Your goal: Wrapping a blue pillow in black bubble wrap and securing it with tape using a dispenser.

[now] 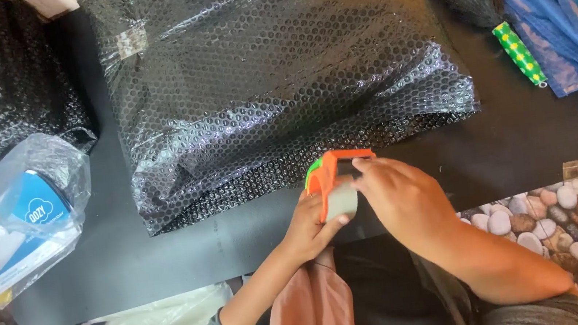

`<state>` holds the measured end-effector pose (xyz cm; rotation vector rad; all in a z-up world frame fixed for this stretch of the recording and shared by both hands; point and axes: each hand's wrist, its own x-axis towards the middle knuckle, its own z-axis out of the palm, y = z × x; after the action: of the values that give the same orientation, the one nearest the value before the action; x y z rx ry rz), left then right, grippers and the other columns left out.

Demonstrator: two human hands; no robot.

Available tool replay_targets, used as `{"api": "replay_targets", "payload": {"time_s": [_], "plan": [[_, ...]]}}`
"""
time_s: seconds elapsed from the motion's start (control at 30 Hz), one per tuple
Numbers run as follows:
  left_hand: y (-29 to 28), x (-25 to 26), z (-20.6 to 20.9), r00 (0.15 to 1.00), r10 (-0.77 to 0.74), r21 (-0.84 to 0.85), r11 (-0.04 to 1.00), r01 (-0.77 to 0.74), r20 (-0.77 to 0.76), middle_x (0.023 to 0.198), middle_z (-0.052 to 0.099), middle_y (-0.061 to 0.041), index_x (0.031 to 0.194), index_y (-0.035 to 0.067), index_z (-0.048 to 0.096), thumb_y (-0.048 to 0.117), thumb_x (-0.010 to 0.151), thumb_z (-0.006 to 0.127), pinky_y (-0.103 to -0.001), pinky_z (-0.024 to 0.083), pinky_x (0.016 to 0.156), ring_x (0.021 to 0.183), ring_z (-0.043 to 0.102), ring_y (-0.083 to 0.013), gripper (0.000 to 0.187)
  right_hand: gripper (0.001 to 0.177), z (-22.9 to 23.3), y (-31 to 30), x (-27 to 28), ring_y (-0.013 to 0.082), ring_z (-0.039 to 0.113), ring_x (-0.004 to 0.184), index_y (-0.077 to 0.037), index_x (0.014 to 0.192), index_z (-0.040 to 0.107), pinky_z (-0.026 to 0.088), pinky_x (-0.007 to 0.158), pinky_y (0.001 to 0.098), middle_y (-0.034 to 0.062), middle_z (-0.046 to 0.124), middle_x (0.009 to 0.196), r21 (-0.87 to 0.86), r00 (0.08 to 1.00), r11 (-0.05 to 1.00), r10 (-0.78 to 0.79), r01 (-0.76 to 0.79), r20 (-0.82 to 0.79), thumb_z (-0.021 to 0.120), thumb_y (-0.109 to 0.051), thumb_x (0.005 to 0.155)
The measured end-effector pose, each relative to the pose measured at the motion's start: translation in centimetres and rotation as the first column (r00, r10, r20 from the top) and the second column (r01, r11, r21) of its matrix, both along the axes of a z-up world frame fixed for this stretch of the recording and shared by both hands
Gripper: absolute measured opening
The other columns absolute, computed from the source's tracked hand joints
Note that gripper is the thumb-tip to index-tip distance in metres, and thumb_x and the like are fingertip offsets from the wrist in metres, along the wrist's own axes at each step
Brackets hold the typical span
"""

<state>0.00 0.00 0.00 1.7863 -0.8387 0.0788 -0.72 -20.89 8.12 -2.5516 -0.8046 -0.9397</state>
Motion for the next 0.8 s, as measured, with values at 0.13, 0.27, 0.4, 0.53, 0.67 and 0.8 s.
{"api": "replay_targets", "payload": {"time_s": [0.13,0.27,0.4,0.53,0.67,0.8], "plan": [[0.8,-0.1,-3.6,0.995,0.038,-0.044,0.998,-0.042,-0.094,0.087,0.073,-0.002,0.087,0.014,0.074,0.033,0.095,0.071,-0.037,0.042,0.079,0.076,0.069,-0.0276,0.021,0.014,3.4,-1.0,-0.4,0.0279,0.076,0.092,-0.006,0.089,0.063,0.061,0.079,0.0378,0.0113,0.077,0.097,0.202,0.895,0.974,0.182,-0.106,-0.408,0.076,-0.011,0.086],[0.9,-1.0,-4.0,0.996,0.003,-0.005,1.0,-0.004,-0.088,0.077,0.069,-0.001,0.076,0.015,0.07,0.037,0.092,0.075,-0.037,0.041,0.073,0.066,0.065,-0.0263,0.027,0.014,3.1,-2.1,0.1,0.0211,0.075,0.074,-0.013,0.082,0.065,0.06,0.067,0.032,-0.0012,0.074,0.08,0.24,0.848,0.969,0.176,-0.061,-0.499,0.079,-0.013,0.083],[0.4,-1.1,4.1,0.997,-0.05,-0.028,0.998,0.049,-0.057,0.089,0.076,-0.006,0.093,0.012,0.075,0.045,0.083,0.081,-0.037,0.042,0.077,0.082,0.074,-0.0316,0.035,0.014,4.0,-2.6,0.1,0.0208,0.076,0.067,-0.014,0.077,0.067,0.06,0.061,0.0329,-0.0007,0.075,0.073,0.316,0.726,0.948,0.242,-0.036,-0.644,0.079,-0.016,0.081],[2.1,-1.3,-0.3,0.997,-0.044,-0.017,0.999,0.043,-0.069,0.086,0.077,-0.005,0.092,0.012,0.077,0.046,0.084,0.079,-0.038,0.046,0.081,0.08,0.074,-0.0287,0.035,0.011,5.4,-3.6,-0.3,0.0196,0.078,0.063,-0.015,0.076,0.071,0.061,0.06,0.0302,-0.0009,0.079,0.073,0.365,0.659,0.931,0.268,0.011,-0.702,0.082,-0.014,0.077],[2.3,-1.5,3.5,0.991,-0.09,0.098,0.99,0.099,-0.095,0.066,0.048,0.003,0.073,0.015,0.049,0.047,0.096,0.061,-0.031,0.03,0.075,0.061,0.045,-0.015,0.041,0.016,6.4,-5.0,0.4,0.0044,0.072,0.063,-0.016,0.068,0.075,0.053,0.064,0.024,-0.0101,0.084,0.074,0.308,0.561,0.938,0.17,0.16,-0.81,0.084,-0.025,0.079],[2.6,-1.3,4.0,0.99,-0.112,0.107,0.987,0.12,-0.084,0.067,0.048,0.001,0.073,0.015,0.048,0.048,0.1,0.055,-0.033,0.031,0.074,0.06,0.046,-0.0187,0.044,0.018,6.1,-5.8,2.0,0.0046,0.065,0.057,-0.014,0.066,0.076,0.049,0.059,0.0242,-0.009,0.083,0.069,0.3,0.468,0.93,0.173,0.211,-0.867,0.086,-0.023,0.079]]}}
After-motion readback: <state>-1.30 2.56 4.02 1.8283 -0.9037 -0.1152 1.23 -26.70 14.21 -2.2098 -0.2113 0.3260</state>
